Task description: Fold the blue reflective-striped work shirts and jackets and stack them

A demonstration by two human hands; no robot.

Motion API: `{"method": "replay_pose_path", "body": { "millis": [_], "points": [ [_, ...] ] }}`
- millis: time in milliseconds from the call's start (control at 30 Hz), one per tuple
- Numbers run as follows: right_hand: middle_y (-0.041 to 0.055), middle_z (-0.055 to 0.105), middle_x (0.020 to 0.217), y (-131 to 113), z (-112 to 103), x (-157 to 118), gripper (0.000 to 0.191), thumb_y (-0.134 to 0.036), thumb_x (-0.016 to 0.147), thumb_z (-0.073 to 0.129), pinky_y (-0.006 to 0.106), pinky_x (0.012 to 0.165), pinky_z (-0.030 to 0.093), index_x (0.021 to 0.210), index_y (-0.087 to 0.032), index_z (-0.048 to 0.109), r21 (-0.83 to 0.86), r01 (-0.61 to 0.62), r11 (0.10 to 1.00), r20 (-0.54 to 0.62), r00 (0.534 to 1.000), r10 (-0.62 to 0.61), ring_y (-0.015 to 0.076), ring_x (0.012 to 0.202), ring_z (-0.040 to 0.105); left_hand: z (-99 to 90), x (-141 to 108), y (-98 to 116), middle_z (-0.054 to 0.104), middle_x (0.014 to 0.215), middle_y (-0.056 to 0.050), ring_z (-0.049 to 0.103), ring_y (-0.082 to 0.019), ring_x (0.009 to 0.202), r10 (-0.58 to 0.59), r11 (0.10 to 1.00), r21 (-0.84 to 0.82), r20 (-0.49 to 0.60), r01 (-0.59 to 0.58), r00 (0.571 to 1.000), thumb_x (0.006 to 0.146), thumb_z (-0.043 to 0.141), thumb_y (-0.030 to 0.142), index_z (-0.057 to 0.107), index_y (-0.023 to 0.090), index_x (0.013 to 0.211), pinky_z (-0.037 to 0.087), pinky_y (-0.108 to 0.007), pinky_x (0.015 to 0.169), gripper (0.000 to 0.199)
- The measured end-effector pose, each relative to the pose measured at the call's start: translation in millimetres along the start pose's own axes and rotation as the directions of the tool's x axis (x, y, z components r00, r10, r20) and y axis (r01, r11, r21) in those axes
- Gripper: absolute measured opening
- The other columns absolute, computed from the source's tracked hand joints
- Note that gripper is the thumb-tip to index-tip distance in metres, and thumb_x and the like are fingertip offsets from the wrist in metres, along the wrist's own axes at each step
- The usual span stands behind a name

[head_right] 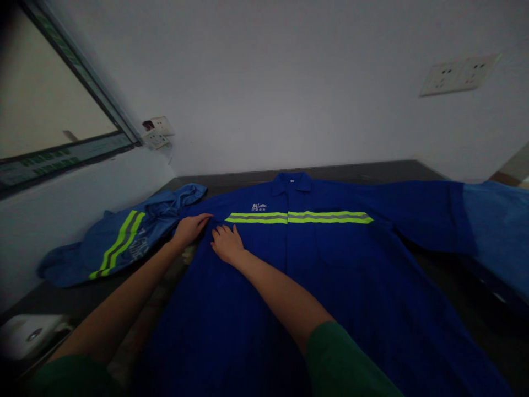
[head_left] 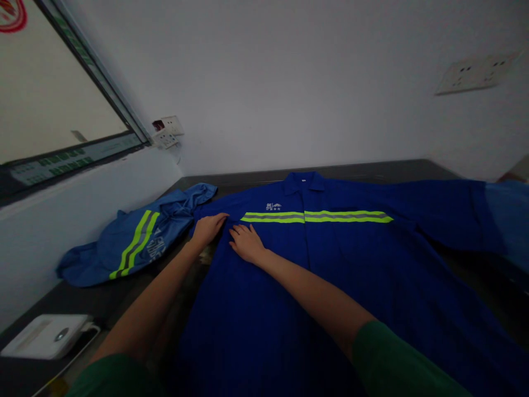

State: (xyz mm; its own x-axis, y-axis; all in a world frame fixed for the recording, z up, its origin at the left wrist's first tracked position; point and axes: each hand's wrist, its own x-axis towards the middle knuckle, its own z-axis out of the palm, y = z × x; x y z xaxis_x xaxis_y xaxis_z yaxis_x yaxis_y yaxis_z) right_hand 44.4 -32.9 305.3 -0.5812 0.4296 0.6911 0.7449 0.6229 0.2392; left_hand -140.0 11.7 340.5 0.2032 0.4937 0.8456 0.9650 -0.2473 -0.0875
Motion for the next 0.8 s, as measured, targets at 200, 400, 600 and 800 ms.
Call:
{"method": "replay_pose_path", "body": {
  "millis": [200, 400, 600, 800],
  "points": [
    [0.0142, 0.045, 0.145, -4, 2, 4, 0.044, -0.03, 0.097, 0.044, 0.058, 0.112, 0.025, 0.136, -0.011, 0.047, 0.005, -0.03, 1.0, 0.006, 1.0, 0.03, 0.0285, 0.135, 0.036, -0.3, -7, 5, 0.065, 0.124, -0.003, 0.063, -0.021, 0.109, 0.129, 0.991, 0.022, 0.041, -0.13, 0.991, 0.094, 0.038, 0.023, 0.058, 0.03, 0.128, 0.049, -0.028, 0.084, 0.039],
    [0.0137, 0.05, 0.14, -9, 3, -1, 0.039, -0.03, 0.097, 0.043, 0.057, 0.111, 0.027, 0.13, -0.011, 0.053, -0.019, -0.013, 1.0, 0.013, 1.0, 0.013, 0.0281, 0.134, 0.037, 12.1, -5, 4, 0.069, 0.113, -0.007, 0.063, -0.022, 0.105, 0.2, 0.978, 0.063, 0.011, -0.201, 0.98, 0.091, 0.044, 0.02, 0.064, 0.025, 0.116, 0.048, -0.029, 0.086, 0.032],
    [0.0134, 0.049, 0.141, -10, 3, -1, 0.041, -0.029, 0.096, 0.045, 0.055, 0.111, 0.027, 0.134, -0.014, 0.05, -0.019, -0.027, 0.999, 0.022, 0.999, 0.028, 0.0274, 0.133, 0.039, 4.6, -2, 2, 0.072, 0.107, -0.007, 0.067, -0.026, 0.098, 0.112, 0.991, 0.071, 0.047, -0.115, 0.993, 0.089, 0.051, 0.025, 0.068, 0.027, 0.111, 0.049, -0.032, 0.079, 0.028],
    [0.0142, 0.046, 0.145, -8, 7, -3, 0.046, -0.029, 0.096, 0.045, 0.057, 0.113, 0.022, 0.137, -0.01, 0.047, -0.024, -0.016, 1.0, 0.037, 0.999, 0.017, 0.0288, 0.136, 0.035, -0.8, -12, 10, 0.071, 0.111, -0.01, 0.066, -0.024, 0.102, 0.153, 0.987, 0.034, 0.109, -0.158, 0.982, 0.086, 0.05, 0.017, 0.066, 0.024, 0.118, 0.049, -0.03, 0.085, 0.036]
  ]
}}
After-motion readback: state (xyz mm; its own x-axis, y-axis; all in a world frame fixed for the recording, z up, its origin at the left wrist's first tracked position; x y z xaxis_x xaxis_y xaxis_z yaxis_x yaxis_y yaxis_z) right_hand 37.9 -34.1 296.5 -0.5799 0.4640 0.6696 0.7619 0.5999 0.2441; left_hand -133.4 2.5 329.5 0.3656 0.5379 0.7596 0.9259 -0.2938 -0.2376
